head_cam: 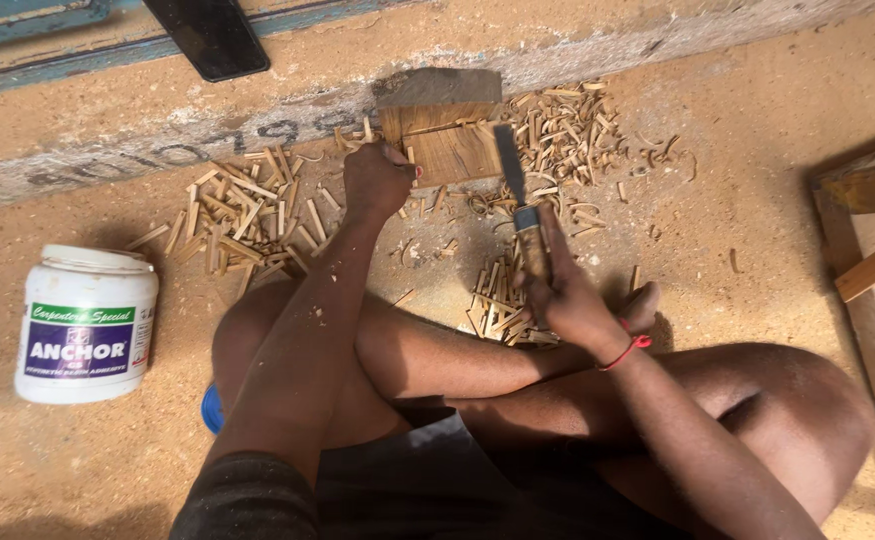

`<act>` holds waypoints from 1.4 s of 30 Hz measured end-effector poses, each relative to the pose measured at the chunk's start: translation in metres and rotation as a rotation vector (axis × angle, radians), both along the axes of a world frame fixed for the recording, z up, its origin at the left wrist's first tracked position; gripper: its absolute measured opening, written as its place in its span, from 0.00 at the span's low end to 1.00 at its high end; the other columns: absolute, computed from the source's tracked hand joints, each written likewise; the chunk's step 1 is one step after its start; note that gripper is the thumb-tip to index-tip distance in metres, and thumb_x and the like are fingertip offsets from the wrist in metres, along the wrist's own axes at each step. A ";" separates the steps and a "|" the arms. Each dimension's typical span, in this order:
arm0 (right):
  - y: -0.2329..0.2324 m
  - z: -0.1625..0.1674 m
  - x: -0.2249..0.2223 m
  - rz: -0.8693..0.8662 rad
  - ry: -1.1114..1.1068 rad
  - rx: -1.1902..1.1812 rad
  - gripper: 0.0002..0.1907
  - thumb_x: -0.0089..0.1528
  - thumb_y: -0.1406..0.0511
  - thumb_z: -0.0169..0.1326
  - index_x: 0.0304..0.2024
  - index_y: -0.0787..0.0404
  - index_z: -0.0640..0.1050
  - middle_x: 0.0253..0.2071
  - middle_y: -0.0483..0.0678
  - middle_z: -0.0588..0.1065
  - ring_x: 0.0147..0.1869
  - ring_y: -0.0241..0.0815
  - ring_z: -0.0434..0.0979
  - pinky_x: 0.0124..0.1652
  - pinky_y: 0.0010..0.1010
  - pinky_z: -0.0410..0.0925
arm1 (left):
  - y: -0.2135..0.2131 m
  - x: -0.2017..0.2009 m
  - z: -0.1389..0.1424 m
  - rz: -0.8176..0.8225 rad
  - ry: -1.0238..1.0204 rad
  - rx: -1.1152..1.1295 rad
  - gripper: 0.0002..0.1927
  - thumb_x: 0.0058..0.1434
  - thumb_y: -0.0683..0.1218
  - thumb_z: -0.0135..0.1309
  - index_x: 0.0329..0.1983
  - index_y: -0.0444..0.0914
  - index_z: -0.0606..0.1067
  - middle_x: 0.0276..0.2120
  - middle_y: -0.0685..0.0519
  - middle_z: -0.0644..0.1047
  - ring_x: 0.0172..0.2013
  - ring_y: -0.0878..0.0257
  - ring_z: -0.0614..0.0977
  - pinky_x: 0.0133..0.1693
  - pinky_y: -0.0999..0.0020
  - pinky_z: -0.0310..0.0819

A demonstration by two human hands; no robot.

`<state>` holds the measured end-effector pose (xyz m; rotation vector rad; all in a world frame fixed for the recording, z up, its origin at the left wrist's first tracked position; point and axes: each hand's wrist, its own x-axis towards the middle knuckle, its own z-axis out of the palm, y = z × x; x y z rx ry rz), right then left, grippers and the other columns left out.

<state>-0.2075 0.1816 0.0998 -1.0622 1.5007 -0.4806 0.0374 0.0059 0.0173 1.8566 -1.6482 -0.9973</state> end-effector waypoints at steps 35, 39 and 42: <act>-0.039 -0.094 0.094 0.138 0.389 -0.171 0.48 0.65 0.63 0.53 0.79 0.46 0.40 0.30 0.66 0.81 0.33 0.62 0.84 0.48 0.46 0.80 | 0.056 -0.005 0.033 -0.882 -0.577 -0.077 0.51 0.51 0.43 0.57 0.76 0.30 0.47 0.77 0.41 0.43 0.76 0.50 0.43 0.73 0.54 0.37; -0.044 -0.097 0.093 0.130 0.398 -0.312 0.51 0.61 0.67 0.55 0.80 0.47 0.43 0.31 0.70 0.81 0.31 0.61 0.82 0.43 0.46 0.78 | 0.049 -0.009 0.031 -0.887 -0.600 -0.012 0.56 0.48 0.46 0.64 0.75 0.30 0.45 0.77 0.41 0.42 0.76 0.50 0.41 0.72 0.54 0.34; -0.036 -0.088 0.087 0.053 0.067 -0.396 0.48 0.60 0.71 0.49 0.79 0.46 0.45 0.54 0.59 0.78 0.26 0.48 0.84 0.30 0.40 0.80 | 0.059 -0.007 0.019 -0.720 -0.320 -0.247 0.46 0.50 0.43 0.61 0.72 0.30 0.58 0.72 0.40 0.59 0.75 0.48 0.54 0.73 0.50 0.43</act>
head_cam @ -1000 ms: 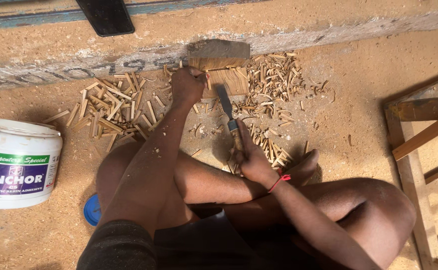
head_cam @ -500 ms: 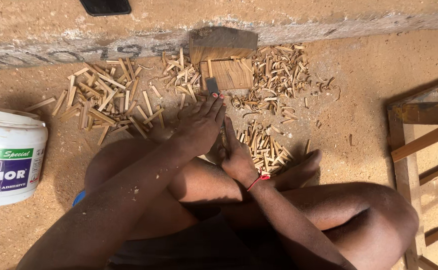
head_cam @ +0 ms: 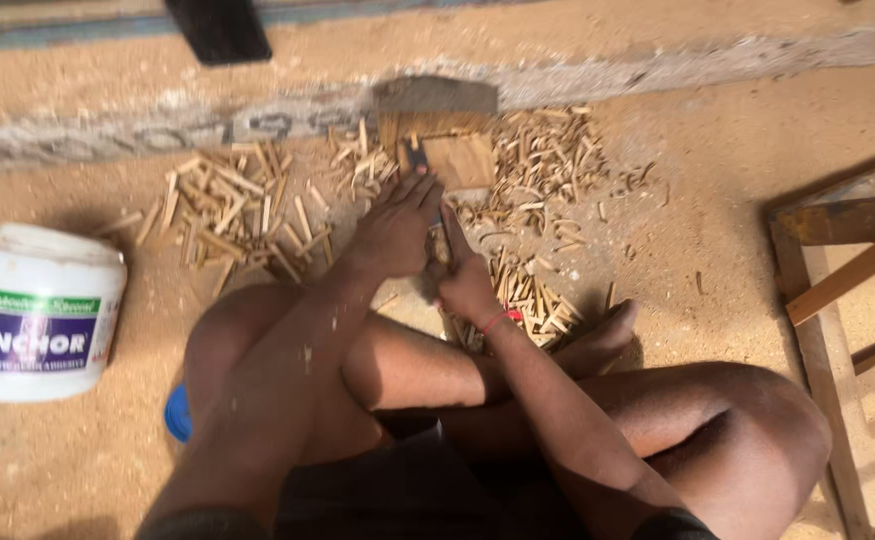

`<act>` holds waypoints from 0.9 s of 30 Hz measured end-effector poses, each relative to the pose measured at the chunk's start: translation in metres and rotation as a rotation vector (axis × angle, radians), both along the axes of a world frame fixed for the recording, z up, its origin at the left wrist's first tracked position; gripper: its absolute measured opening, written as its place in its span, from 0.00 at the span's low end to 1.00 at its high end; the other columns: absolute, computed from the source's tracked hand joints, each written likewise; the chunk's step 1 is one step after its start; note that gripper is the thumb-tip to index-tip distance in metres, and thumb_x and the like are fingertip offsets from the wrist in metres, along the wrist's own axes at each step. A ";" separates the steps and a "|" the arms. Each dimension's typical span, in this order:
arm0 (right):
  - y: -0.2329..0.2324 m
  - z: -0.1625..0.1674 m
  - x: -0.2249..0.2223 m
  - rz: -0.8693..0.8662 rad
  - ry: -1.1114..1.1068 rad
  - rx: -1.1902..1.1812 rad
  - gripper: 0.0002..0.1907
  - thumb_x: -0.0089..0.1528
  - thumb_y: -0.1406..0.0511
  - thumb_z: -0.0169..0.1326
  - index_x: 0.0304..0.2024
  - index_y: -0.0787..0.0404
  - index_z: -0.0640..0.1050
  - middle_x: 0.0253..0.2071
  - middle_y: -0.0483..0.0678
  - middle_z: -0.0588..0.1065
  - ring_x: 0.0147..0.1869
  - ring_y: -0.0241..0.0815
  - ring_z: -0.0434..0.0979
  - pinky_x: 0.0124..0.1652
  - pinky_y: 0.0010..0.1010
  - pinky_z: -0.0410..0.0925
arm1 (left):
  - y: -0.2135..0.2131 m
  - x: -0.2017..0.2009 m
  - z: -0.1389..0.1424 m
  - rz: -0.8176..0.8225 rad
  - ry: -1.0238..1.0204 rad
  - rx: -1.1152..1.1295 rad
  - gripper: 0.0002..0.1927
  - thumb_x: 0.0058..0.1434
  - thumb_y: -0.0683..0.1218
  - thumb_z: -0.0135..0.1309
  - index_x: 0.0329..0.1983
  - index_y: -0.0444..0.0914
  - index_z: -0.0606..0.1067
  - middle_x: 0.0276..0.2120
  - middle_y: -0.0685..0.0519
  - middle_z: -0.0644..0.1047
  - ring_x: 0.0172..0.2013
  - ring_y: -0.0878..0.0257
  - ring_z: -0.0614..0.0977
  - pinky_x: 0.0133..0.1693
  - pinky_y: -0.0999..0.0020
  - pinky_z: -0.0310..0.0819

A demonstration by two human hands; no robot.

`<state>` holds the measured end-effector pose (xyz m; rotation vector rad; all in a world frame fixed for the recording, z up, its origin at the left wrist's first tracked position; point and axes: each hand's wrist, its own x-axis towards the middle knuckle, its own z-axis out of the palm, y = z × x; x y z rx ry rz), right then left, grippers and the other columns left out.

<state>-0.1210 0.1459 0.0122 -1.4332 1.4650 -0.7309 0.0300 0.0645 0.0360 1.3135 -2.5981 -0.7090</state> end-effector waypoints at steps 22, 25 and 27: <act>0.030 0.022 -0.005 0.072 0.456 0.223 0.51 0.61 0.66 0.53 0.78 0.44 0.39 0.33 0.66 0.79 0.37 0.69 0.81 0.48 0.56 0.75 | 0.035 -0.005 -0.002 -0.150 -0.192 0.005 0.40 0.59 0.41 0.49 0.73 0.24 0.52 0.76 0.34 0.48 0.75 0.43 0.48 0.72 0.51 0.40; 0.024 0.007 -0.002 0.049 0.431 0.296 0.50 0.62 0.65 0.52 0.78 0.45 0.38 0.29 0.65 0.80 0.33 0.67 0.82 0.44 0.54 0.77 | 0.027 -0.004 -0.001 -0.149 -0.268 -0.019 0.42 0.57 0.43 0.51 0.73 0.23 0.51 0.74 0.32 0.48 0.74 0.41 0.48 0.71 0.50 0.39; 0.008 -0.007 0.000 0.041 0.308 0.237 0.47 0.65 0.63 0.49 0.79 0.49 0.37 0.28 0.62 0.80 0.28 0.65 0.83 0.38 0.49 0.82 | 0.012 -0.004 0.001 -0.135 -0.393 -0.022 0.46 0.55 0.45 0.52 0.73 0.21 0.49 0.73 0.30 0.46 0.73 0.39 0.46 0.70 0.52 0.36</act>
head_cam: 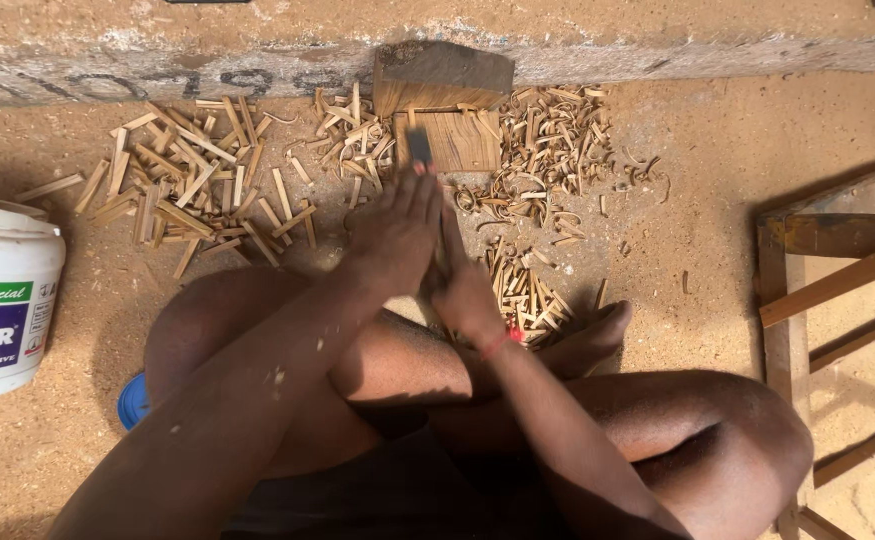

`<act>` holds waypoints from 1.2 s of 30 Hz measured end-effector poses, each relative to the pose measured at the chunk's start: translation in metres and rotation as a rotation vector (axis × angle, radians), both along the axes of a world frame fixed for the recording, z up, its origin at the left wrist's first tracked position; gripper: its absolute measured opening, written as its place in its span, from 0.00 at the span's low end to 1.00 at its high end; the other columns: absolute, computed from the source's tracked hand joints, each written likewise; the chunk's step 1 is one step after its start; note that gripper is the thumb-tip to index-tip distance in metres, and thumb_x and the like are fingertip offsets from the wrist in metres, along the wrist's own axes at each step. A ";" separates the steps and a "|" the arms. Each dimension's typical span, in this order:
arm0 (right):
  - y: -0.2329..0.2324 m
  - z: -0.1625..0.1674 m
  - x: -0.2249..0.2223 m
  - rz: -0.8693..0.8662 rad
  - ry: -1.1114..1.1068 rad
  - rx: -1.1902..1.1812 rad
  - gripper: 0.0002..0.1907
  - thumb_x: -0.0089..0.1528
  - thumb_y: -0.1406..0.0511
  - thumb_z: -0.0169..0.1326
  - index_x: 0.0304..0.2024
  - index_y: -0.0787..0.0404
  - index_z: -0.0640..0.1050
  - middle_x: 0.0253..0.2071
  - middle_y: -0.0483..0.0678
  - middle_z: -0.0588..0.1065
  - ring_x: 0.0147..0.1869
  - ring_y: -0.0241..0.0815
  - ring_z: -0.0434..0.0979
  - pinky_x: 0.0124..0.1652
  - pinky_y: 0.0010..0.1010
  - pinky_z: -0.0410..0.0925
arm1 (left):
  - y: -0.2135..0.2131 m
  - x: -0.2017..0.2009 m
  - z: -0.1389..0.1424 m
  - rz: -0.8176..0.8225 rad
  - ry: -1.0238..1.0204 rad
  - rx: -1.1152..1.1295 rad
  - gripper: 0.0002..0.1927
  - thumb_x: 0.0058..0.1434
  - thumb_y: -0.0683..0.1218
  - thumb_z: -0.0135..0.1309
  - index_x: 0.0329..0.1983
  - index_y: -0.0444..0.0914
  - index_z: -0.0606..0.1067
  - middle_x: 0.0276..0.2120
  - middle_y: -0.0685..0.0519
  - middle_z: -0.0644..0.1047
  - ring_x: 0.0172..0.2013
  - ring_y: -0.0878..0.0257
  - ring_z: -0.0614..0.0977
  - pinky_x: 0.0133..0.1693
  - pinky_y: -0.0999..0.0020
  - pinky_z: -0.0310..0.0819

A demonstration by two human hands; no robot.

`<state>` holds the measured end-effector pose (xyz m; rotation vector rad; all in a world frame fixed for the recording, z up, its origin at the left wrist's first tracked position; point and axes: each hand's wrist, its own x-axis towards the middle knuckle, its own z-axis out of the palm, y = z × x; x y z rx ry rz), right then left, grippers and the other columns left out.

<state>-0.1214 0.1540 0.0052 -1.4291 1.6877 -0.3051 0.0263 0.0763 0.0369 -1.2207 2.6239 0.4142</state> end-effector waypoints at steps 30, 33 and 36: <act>0.022 0.030 0.001 0.105 0.177 -0.082 0.51 0.60 0.67 0.55 0.78 0.54 0.40 0.32 0.66 0.79 0.34 0.68 0.81 0.44 0.55 0.77 | 0.026 0.006 0.002 -0.005 0.177 0.038 0.39 0.59 0.41 0.48 0.72 0.22 0.52 0.74 0.31 0.50 0.74 0.40 0.50 0.70 0.48 0.43; 0.018 0.017 0.002 0.064 0.093 -0.139 0.51 0.61 0.67 0.55 0.78 0.54 0.41 0.34 0.66 0.79 0.33 0.68 0.82 0.42 0.56 0.78 | 0.018 0.003 0.009 0.010 0.115 0.117 0.44 0.54 0.42 0.52 0.73 0.23 0.51 0.75 0.33 0.48 0.75 0.43 0.48 0.72 0.51 0.41; -0.005 0.005 0.004 0.064 0.023 -0.138 0.50 0.63 0.65 0.54 0.78 0.55 0.39 0.32 0.62 0.81 0.27 0.65 0.83 0.38 0.50 0.81 | -0.003 0.003 0.014 -0.002 -0.005 0.075 0.48 0.51 0.43 0.55 0.73 0.21 0.48 0.74 0.32 0.46 0.74 0.41 0.46 0.71 0.51 0.39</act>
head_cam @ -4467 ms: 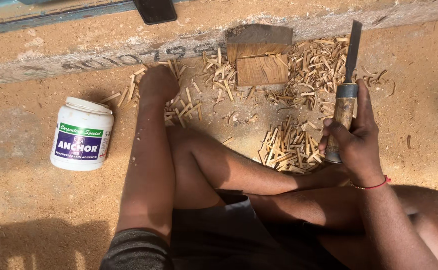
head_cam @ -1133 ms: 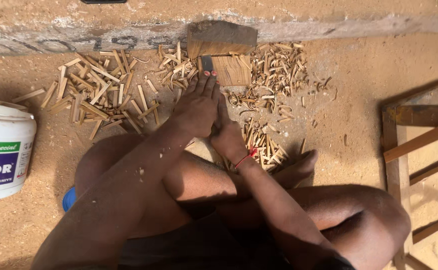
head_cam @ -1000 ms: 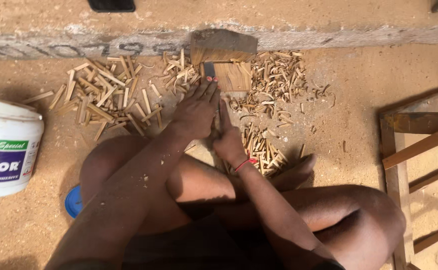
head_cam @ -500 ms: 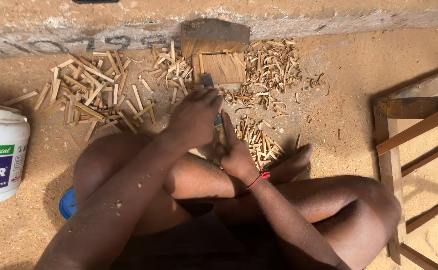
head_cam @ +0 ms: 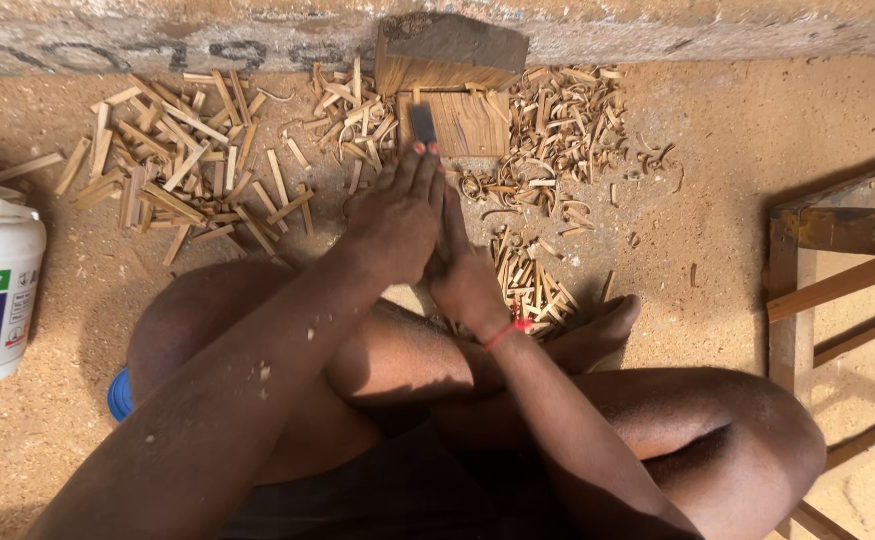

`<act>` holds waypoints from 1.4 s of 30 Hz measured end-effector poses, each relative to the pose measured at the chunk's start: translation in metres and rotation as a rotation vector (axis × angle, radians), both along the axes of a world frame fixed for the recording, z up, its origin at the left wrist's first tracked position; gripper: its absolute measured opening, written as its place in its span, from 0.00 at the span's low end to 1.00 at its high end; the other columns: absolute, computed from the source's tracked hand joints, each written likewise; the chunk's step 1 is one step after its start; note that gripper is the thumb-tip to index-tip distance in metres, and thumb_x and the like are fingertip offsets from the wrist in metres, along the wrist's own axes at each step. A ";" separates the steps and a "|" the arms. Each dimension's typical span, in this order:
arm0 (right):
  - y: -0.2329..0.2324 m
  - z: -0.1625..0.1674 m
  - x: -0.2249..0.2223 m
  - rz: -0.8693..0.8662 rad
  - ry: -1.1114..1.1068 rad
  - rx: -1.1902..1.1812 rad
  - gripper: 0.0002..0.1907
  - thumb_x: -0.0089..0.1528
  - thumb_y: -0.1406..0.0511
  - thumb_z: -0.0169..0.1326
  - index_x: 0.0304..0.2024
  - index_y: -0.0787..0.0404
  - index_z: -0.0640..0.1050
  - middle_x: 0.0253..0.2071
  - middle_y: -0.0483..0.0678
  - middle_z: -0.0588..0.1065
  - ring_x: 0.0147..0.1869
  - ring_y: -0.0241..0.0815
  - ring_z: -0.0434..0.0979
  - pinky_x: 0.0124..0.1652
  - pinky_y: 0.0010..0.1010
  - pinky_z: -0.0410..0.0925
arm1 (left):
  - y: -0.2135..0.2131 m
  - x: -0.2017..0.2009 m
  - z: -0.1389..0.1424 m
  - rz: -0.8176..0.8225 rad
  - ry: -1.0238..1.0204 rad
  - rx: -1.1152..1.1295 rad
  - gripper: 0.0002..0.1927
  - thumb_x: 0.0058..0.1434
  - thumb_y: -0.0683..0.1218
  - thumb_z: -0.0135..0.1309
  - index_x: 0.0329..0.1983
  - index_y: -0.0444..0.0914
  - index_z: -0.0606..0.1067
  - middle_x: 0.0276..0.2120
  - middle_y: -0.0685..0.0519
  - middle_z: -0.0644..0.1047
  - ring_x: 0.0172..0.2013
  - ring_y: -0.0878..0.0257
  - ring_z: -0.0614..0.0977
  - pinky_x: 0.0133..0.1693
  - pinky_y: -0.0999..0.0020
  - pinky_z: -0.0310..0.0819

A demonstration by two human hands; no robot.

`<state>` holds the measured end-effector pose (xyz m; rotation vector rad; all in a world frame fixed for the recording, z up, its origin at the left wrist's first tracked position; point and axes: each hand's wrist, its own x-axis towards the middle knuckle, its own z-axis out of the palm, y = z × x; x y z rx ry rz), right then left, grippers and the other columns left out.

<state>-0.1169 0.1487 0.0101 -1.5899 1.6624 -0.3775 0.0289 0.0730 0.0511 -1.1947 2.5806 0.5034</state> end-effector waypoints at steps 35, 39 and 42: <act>0.026 0.048 -0.020 -0.096 -0.046 0.327 0.49 0.64 0.66 0.49 0.78 0.38 0.36 0.28 0.53 0.80 0.27 0.49 0.84 0.40 0.41 0.82 | -0.077 0.003 -0.035 1.009 0.746 0.148 0.11 0.64 0.52 0.60 0.39 0.39 0.81 0.33 0.46 0.83 0.32 0.55 0.86 0.38 0.56 0.79; 0.025 0.037 -0.012 0.023 0.091 0.220 0.48 0.65 0.64 0.52 0.78 0.43 0.38 0.27 0.58 0.82 0.28 0.55 0.83 0.48 0.48 0.76 | -0.032 0.002 -0.028 0.435 0.567 0.000 0.16 0.57 0.36 0.52 0.49 0.35 0.78 0.50 0.41 0.79 0.48 0.50 0.82 0.50 0.56 0.78; 0.027 0.023 -0.010 0.032 0.113 0.167 0.47 0.66 0.63 0.51 0.78 0.50 0.38 0.30 0.59 0.81 0.30 0.60 0.84 0.44 0.47 0.80 | 0.014 -0.003 -0.030 0.134 0.405 -0.104 0.31 0.55 0.38 0.50 0.64 0.27 0.65 0.67 0.37 0.63 0.66 0.45 0.66 0.64 0.52 0.60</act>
